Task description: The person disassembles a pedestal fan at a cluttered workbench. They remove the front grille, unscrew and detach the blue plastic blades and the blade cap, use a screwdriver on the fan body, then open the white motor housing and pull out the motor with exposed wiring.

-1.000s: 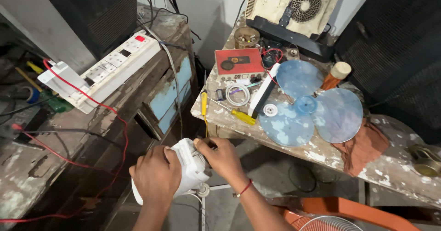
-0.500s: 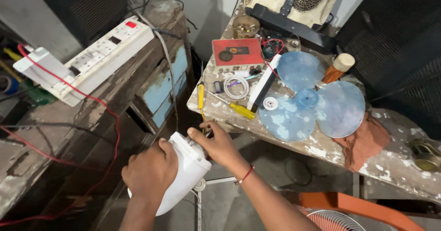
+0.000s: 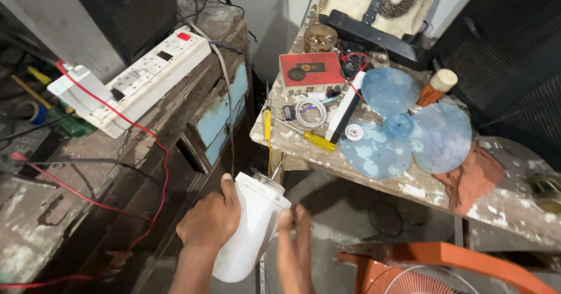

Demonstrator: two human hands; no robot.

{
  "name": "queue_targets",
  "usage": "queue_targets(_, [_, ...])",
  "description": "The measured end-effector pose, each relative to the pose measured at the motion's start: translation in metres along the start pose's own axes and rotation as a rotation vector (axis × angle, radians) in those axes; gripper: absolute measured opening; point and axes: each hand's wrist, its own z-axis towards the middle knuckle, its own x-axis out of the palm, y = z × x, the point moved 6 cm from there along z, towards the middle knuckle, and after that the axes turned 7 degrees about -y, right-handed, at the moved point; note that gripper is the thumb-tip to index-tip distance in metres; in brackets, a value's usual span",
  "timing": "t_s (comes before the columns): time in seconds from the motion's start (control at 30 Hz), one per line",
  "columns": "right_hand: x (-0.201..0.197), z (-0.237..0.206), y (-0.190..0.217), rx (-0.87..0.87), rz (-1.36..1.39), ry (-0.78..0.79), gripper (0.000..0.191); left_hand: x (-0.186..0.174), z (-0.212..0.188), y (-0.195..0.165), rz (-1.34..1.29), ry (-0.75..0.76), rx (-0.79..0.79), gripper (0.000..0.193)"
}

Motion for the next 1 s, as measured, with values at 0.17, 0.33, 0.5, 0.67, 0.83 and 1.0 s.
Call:
queue_targets(0.17, [0.028, -0.028, 0.008, -0.044, 0.103, 0.203, 0.084, 0.029, 0.019, 0.013, -0.326, 0.148, 0.127, 0.089])
queue_targets(0.33, [0.031, -0.034, 0.025, -0.053, 0.036, 0.066, 0.065, 0.057, 0.016, 0.026, -1.033, 0.586, 0.267, 0.073])
queue_targets(0.5, [0.04, -0.037, 0.048, -0.06, 0.062, 0.025, 0.052, 0.058, 0.01, 0.03, -1.13, 0.634, 0.245, 0.067])
queue_targets(0.67, [0.042, -0.049, 0.064, -0.021, 0.126, 0.002, 0.049, 0.047, 0.002, 0.03, -1.129, 0.638, 0.181, 0.063])
queue_targets(0.83, [0.04, -0.046, 0.068, 0.112, 0.201, 0.032, 0.047, 0.042, -0.006, 0.023, -1.179, 0.636, 0.197, 0.062])
queue_targets(1.0, [0.031, -0.033, 0.051, 0.214, 0.268, 0.053, 0.05, 0.042, -0.008, 0.006, -1.18, 0.576, 0.257, 0.058])
